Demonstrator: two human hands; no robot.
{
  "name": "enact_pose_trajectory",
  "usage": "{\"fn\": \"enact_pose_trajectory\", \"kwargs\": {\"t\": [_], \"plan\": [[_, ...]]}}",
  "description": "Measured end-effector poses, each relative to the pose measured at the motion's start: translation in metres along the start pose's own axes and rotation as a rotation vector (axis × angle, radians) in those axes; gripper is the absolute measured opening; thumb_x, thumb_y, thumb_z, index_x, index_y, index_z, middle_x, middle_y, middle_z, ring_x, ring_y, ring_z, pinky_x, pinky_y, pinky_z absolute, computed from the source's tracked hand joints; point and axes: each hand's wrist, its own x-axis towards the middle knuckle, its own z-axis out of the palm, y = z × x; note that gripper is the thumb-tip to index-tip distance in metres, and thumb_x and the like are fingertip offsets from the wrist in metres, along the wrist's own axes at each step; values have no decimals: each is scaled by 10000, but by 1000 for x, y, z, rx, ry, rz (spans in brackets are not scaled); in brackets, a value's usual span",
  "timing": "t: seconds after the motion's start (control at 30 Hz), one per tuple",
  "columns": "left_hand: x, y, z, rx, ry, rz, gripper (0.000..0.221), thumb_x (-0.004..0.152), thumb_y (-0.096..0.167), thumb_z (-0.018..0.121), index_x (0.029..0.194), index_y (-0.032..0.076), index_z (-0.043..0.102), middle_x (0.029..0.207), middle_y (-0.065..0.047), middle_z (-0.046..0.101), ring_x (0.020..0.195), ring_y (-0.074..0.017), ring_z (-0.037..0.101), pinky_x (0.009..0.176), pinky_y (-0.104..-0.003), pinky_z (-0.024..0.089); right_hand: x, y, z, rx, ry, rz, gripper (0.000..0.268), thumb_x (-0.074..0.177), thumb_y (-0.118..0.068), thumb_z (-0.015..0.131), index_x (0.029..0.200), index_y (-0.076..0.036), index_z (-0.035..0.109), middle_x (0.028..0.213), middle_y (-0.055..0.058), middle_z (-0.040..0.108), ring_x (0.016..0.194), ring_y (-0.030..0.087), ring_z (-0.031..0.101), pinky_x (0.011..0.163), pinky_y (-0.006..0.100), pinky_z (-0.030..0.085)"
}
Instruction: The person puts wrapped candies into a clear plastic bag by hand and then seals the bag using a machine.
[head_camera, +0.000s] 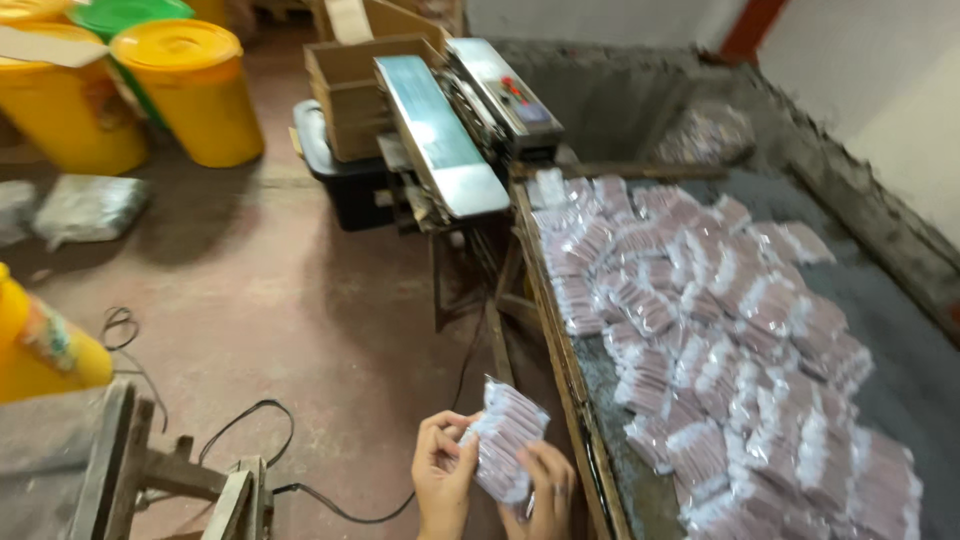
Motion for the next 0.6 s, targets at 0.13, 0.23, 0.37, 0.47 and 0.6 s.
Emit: {"fn": "enact_pose_trajectory", "kwargs": {"t": [0.13,0.23,0.37,0.47,0.6], "plan": [[27,2,-13,225,-48,93,313,901,8,660,696,111,448,1050,-154,645,1077,-341,799,825,-339,601,5,5,17,270,-415,342,706,749,-251,874,1384,-110,600,1427,141,492,1346,290,525,1124,412,434],[47,-43,-35,99,119,-79,352,892,-24,666,686,100,409,1021,-173,602,1005,-375,795,914,-384,578,40,3,40,223,-412,98,499,849,-386,832,1288,-189,699,1362,161,523,1245,325,542,1065,449,463],[87,-104,-65,200,146,-209,345,861,-24,701,726,112,414,1073,-141,659,916,-250,767,875,-321,558,58,29,94,335,-444,2,454,922,-505,732,1194,-148,660,1328,191,559,1253,381,563,1053,509,457],[138,-119,-55,214,191,-233,319,830,-6,736,700,105,466,1054,-129,703,833,-133,615,776,-262,474,81,44,144,502,-377,-19,473,896,-516,767,1154,-132,670,1326,171,593,1287,401,569,1094,532,455],[215,-152,-57,153,245,-178,330,800,-47,782,662,77,508,1009,-106,679,662,-87,541,616,-218,430,113,52,214,399,-236,84,547,907,-598,614,1157,-123,725,1234,113,730,1242,316,653,1081,436,450]]}}
